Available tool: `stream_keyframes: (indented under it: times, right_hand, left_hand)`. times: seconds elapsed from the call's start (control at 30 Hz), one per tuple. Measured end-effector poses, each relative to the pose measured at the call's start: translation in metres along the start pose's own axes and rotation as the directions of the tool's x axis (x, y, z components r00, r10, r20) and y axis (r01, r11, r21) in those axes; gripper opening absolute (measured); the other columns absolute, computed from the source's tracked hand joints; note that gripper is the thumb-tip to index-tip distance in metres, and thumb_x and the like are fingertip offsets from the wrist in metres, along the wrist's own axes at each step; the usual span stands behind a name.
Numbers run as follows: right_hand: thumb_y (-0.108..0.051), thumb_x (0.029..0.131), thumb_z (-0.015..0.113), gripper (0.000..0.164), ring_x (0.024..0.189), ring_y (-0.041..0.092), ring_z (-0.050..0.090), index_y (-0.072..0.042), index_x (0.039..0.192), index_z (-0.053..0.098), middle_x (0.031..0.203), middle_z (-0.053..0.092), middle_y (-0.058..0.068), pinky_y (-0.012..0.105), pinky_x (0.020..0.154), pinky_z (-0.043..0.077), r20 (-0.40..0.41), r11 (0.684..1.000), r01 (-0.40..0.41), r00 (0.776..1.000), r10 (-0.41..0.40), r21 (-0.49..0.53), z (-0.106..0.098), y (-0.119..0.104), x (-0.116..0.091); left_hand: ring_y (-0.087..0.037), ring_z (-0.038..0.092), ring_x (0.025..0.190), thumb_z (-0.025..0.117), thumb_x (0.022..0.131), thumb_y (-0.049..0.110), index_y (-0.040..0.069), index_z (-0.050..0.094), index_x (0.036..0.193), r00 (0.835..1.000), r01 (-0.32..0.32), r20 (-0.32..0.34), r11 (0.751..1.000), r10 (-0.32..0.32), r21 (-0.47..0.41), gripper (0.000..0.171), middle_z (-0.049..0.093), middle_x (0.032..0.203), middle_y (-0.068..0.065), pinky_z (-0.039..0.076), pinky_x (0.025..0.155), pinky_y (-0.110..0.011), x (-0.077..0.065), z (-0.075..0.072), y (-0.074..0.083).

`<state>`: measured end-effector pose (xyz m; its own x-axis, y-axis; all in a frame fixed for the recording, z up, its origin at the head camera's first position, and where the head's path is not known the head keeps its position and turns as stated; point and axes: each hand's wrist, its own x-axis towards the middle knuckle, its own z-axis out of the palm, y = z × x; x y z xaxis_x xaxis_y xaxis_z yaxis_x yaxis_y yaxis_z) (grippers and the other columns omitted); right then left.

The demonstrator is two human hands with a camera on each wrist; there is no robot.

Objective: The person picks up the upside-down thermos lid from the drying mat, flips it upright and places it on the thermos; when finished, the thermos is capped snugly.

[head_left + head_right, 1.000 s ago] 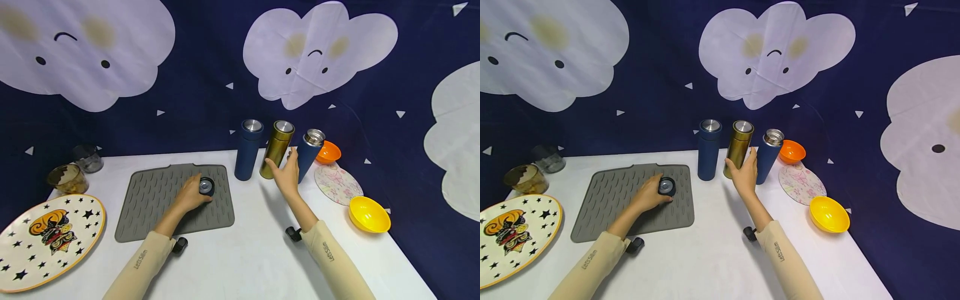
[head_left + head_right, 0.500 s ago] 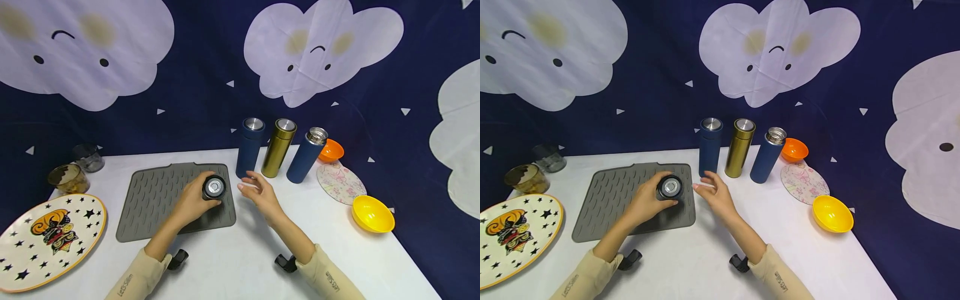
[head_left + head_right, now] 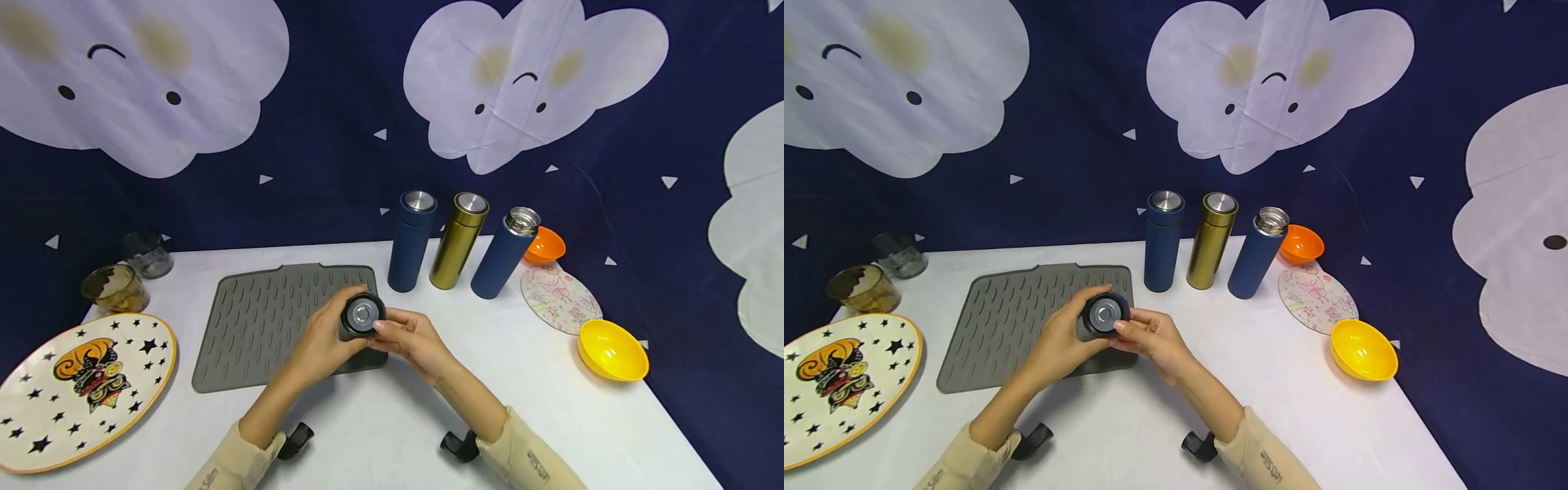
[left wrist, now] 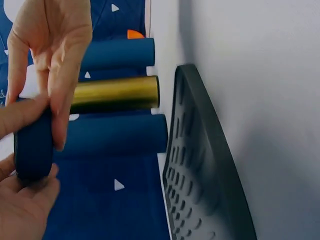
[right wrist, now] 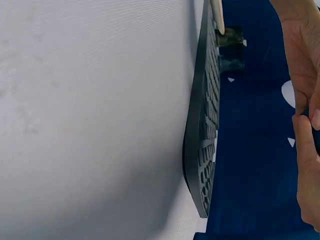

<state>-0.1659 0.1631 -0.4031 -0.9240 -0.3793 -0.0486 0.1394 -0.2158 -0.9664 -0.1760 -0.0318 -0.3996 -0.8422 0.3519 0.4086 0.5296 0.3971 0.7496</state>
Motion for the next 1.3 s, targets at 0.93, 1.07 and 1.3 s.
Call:
stream_keyframes:
  times: [0.93, 1.07, 1.3]
  right_hand:
    - [-0.003, 0.101, 0.047, 0.032, 0.126, 0.033, 0.059, 0.005, 0.130, 0.060, 0.135, 0.060, 0.022, 0.034, 0.102, 0.050, 0.704, -0.386, 0.608, 0.459, -0.542, -0.694, -0.008, 0.014, -0.011]
    - [0.000, 0.102, 0.041, 0.034, 0.126, 0.033, 0.059, 0.005, 0.129, 0.060, 0.136, 0.059, 0.022, 0.035, 0.103, 0.049, 0.727, -0.420, 0.610, 0.439, -0.528, -0.672, -0.009, 0.014, -0.011]
    - [-0.008, 0.097, 0.061, 0.037, 0.127, 0.031, 0.058, 0.000, 0.134, 0.058, 0.139, 0.058, 0.020, 0.037, 0.105, 0.048, 0.714, -0.406, 0.603, 0.456, -0.531, -0.687, -0.009, 0.010, -0.010]
  left_hand:
    - [-0.019, 0.063, 0.118, 0.087, 0.074, 0.006, 0.005, 0.045, 0.145, 0.912, 0.335, 0.398, 0.741, -0.101, -0.581, 0.082, 0.053, 0.141, -0.020, 0.056, 0.092, -0.028, -0.012, -0.015, -0.018]
    - [-0.016, 0.065, 0.112, 0.087, 0.073, 0.004, 0.004, 0.046, 0.143, 0.934, 0.277, 0.347, 0.790, -0.087, -0.546, 0.081, 0.055, 0.139, -0.020, 0.056, 0.090, -0.028, -0.014, -0.011, -0.017]
    - [-0.024, 0.062, 0.114, 0.088, 0.071, 0.004, 0.006, 0.050, 0.138, 0.965, 0.171, 0.258, 0.862, -0.049, -0.476, 0.077, 0.058, 0.135, -0.015, 0.055, 0.093, -0.029, -0.018, -0.008, -0.018]
